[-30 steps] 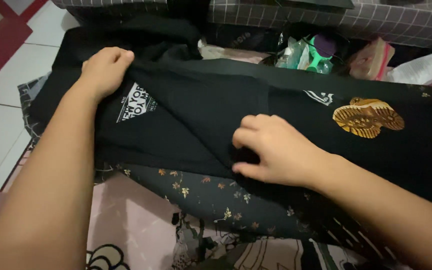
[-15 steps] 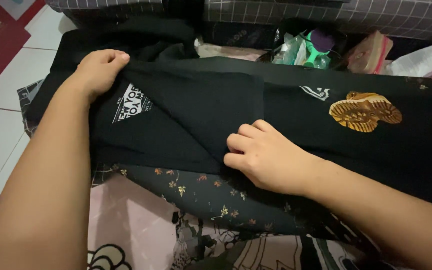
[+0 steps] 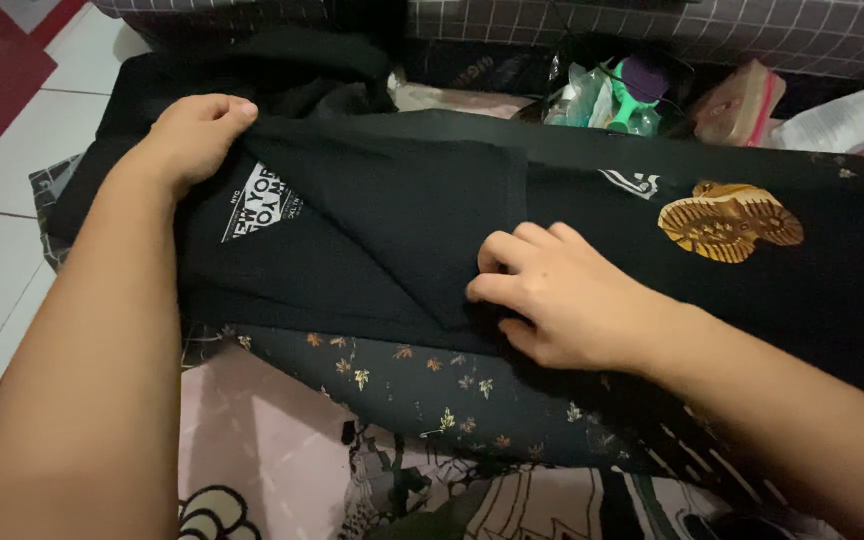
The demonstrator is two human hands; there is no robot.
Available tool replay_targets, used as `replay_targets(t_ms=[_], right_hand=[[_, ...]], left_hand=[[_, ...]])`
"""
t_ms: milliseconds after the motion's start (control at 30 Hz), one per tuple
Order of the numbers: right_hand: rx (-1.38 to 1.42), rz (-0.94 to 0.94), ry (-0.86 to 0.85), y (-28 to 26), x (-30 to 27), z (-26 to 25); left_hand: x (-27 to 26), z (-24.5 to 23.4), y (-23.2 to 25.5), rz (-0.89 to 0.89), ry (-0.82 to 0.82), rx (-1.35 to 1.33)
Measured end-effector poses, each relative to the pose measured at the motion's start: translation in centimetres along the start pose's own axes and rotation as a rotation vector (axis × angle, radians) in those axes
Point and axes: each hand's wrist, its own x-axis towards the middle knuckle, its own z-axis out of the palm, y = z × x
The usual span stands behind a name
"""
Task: The person folds several black t-shirts one by one on a patterned surface. They smooth each shirt, fold the sides and bottom, and place the folded items into a pile on a nearby pink table.
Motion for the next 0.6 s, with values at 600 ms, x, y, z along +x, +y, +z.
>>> replay_targets(t_ms=[600], right_hand=[[0.103, 0.087, -0.137, -1.1, 0.5, -1.1]], left_hand=[[0.1, 0.5, 0.9, -0.056, 0.138, 0.281]])
